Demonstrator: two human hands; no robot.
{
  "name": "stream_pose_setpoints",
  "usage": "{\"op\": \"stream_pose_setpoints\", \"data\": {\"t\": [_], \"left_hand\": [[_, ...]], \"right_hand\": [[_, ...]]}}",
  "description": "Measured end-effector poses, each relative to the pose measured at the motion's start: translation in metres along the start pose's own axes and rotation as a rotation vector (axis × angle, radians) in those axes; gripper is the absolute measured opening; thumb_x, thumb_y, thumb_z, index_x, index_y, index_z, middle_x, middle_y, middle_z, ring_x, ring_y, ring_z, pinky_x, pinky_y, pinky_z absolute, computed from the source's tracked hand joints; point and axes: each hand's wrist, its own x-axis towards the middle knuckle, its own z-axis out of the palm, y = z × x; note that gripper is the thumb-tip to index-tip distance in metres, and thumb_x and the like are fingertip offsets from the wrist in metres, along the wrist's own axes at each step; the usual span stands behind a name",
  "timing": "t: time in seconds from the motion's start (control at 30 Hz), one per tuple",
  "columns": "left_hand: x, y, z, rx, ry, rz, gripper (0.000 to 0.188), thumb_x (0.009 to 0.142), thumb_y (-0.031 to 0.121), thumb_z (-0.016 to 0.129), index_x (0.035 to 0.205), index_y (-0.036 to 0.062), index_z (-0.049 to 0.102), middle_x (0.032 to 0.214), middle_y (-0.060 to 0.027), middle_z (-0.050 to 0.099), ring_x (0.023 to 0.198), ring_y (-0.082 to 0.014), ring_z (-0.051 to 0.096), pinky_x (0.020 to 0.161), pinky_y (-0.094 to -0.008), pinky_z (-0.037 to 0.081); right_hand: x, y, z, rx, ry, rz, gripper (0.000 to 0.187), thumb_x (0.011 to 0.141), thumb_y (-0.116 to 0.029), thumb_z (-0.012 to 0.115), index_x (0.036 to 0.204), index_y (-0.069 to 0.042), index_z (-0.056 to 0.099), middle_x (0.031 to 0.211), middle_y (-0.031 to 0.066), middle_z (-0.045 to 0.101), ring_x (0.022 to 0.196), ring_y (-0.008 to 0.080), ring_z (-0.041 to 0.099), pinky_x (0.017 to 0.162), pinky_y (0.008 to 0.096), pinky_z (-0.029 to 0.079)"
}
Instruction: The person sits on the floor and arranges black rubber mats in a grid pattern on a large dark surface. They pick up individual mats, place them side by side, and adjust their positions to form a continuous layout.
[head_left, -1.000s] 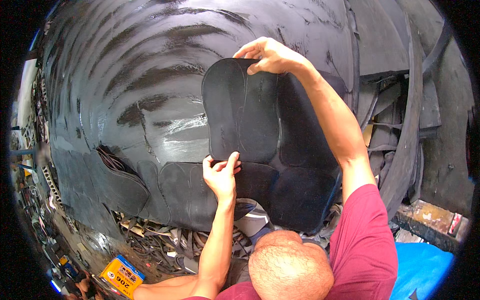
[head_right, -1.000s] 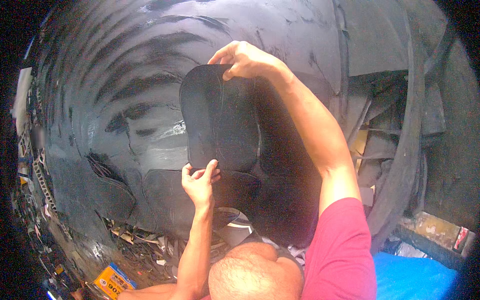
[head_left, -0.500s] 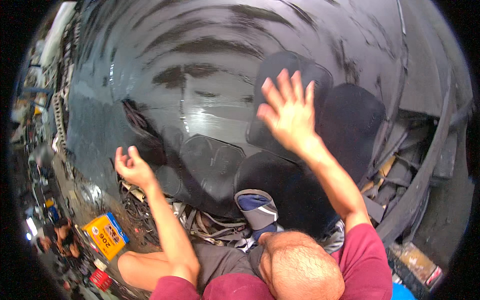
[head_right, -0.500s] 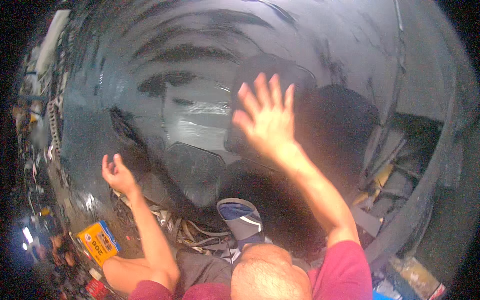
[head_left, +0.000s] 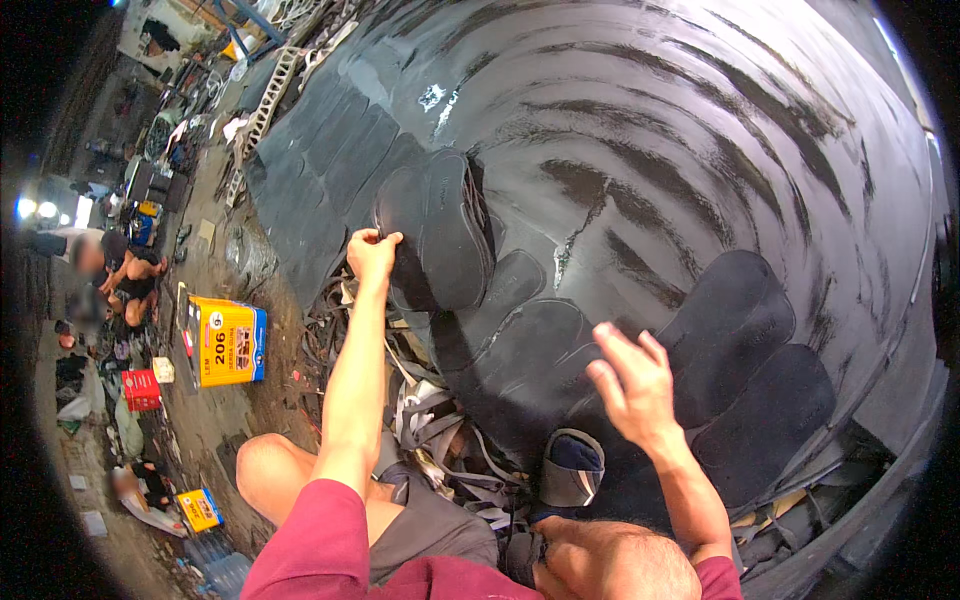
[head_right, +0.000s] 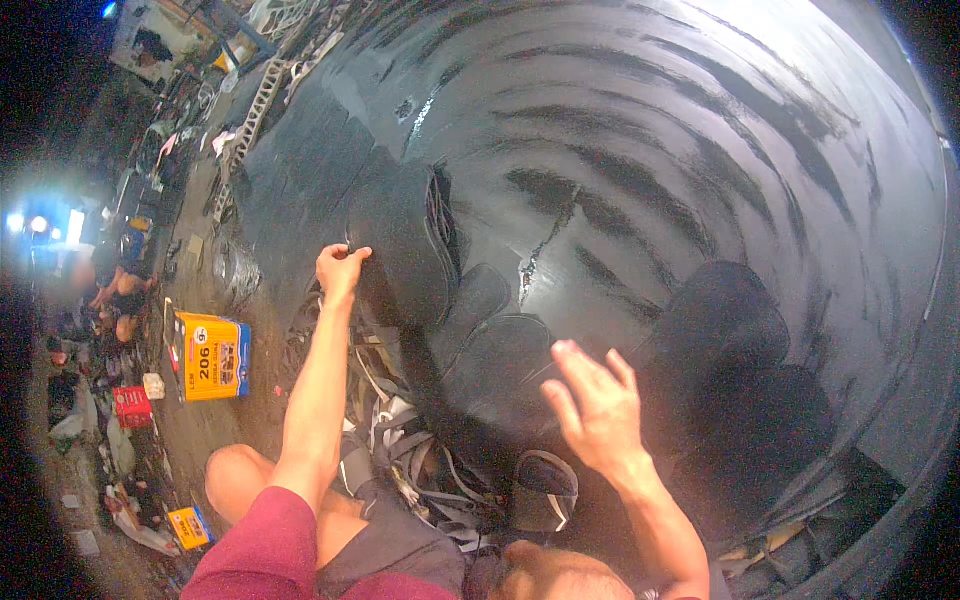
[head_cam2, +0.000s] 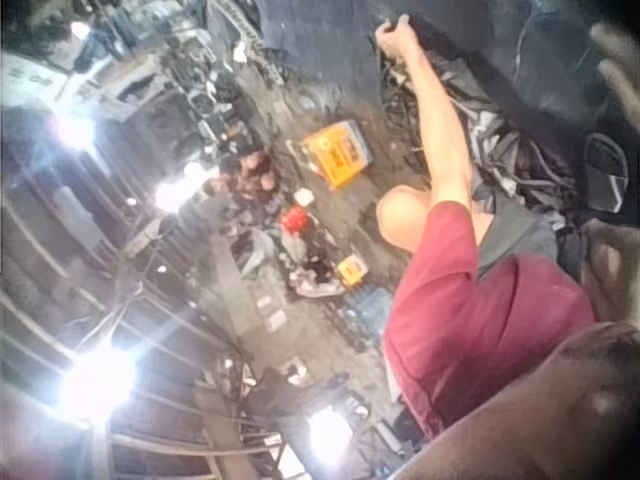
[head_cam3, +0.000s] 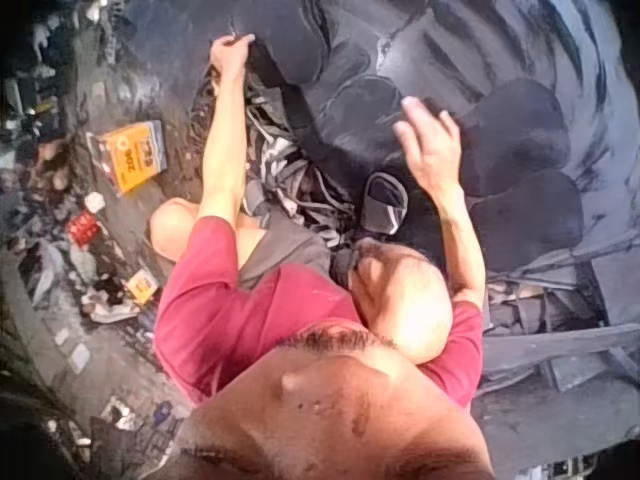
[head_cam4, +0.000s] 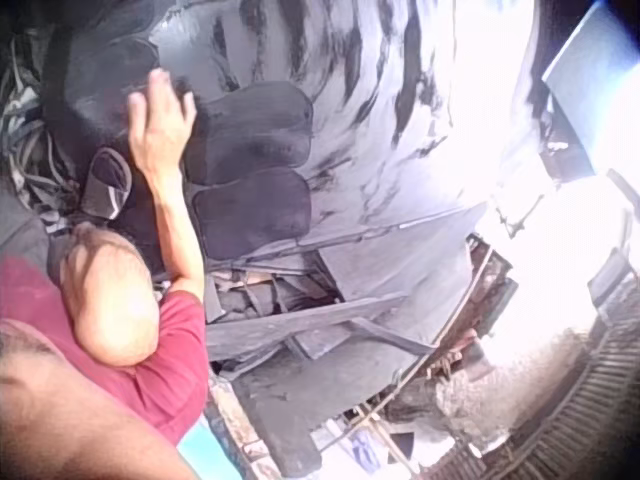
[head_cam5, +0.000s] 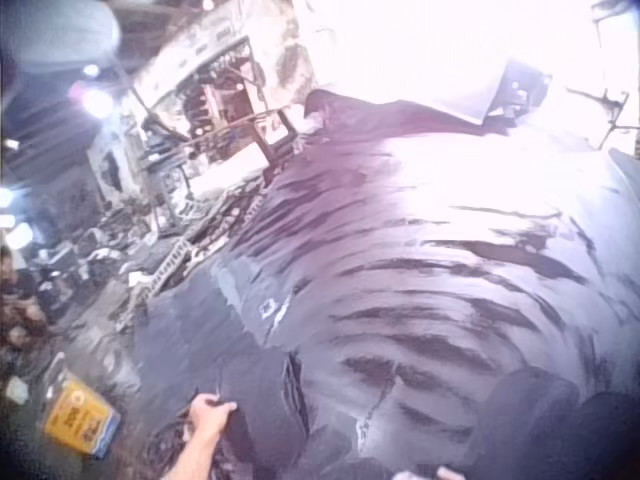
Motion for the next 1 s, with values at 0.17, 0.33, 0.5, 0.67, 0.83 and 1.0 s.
{"op": "stream_pose_setpoints", "data": {"t": [0.17, 0.33, 0.5, 0.67, 0.83, 1.0], "left_hand": [[-0.066, 0.041, -0.022, -0.28, 0.197, 0.594, 0.029, 0.078, 0.005, 0.084, 0.085, 0.0056, 0.056, 0.09, -0.0059, 0.066, 0.074, -0.0206, 0.062, 0.068, -0.0379, 0.049], [-0.069, 0.072, -0.104, -1.098, -0.325, 0.227, 0.026, 0.092, 0.002, 0.078, 0.111, 0.0065, 0.06, 0.105, -0.0049, 0.071, 0.092, -0.0145, 0.069, 0.088, -0.0304, 0.058], [-0.084, 0.08, -0.119, -1.195, -0.636, 0.113, 0.043, 0.104, 0.026, 0.066, 0.138, 0.0003, 0.06, 0.129, -0.0133, 0.07, 0.114, -0.0233, 0.07, 0.099, -0.0377, 0.056], [-0.1, 0.082, -0.108, -1.398, -0.65, -0.281, 0.045, 0.106, 0.038, 0.061, 0.132, 0.0014, 0.065, 0.128, -0.012, 0.071, 0.112, -0.0256, 0.07, 0.097, -0.0397, 0.056], [-0.044, 0.052, -0.07, -1.502, -0.778, -0.492, 0.052, 0.103, 0.044, 0.064, 0.135, 0.0035, 0.062, 0.126, -0.013, 0.071, 0.11, -0.0292, 0.069, 0.099, -0.0434, 0.053], [0.06, -0.029, -0.064, 0.103, 0.13, 0.039, 0.062, 0.101, 0.042, 0.066, 0.143, -0.0019, 0.056, 0.134, -0.0169, 0.067, 0.118, -0.0313, 0.066, 0.105, -0.0441, 0.05]], "right_hand": [[0.062, 0.015, -0.042, -0.134, 0.338, -0.06, 0.039, 0.091, -0.013, 0.075, 0.129, -0.006, 0.069, 0.132, 0.0128, 0.07, 0.127, 0.0304, 0.063, 0.111, 0.0456, 0.042], [0.154, -0.026, -0.041, 0.041, 0.236, -0.422, 0.051, 0.087, -0.016, 0.078, 0.137, -0.011, 0.065, 0.143, 0.0087, 0.064, 0.135, 0.0299, 0.057, 0.113, 0.0449, 0.042], [0.237, -0.055, 0.034, 0.072, 0.11, -0.412, 0.075, 0.099, -0.053, 0.062, 0.156, -0.009, 0.043, 0.162, 0.0163, 0.043, 0.151, 0.0329, 0.039, 0.119, 0.0492, 0.035], [0.222, -0.079, 0.06, 0.028, 0.502, -0.318, 0.038, 0.086, -0.029, 0.075, 0.116, -0.007, 0.063, 0.139, 0.0197, 0.061, 0.136, 0.0357, 0.054, 0.109, 0.0507, 0.042], [0.096, -0.105, -0.016, 0.112, -0.231, -0.653, 0.033, 0.072, -0.003, 0.072, 0.102, -0.016, 0.07, 0.073, -0.0024, 0.067, 0.06, 0.0232, 0.061, 0.059, 0.0363, 0.046], [0.062, -0.088, -0.125, 0.365, 0.103, -0.388, 0.022, 0.075, -0.003, 0.08, 0.096, -0.01, 0.076, 0.086, 0.0032, 0.075, 0.08, 0.016, 0.074, 0.065, 0.0283, 0.053]]}}
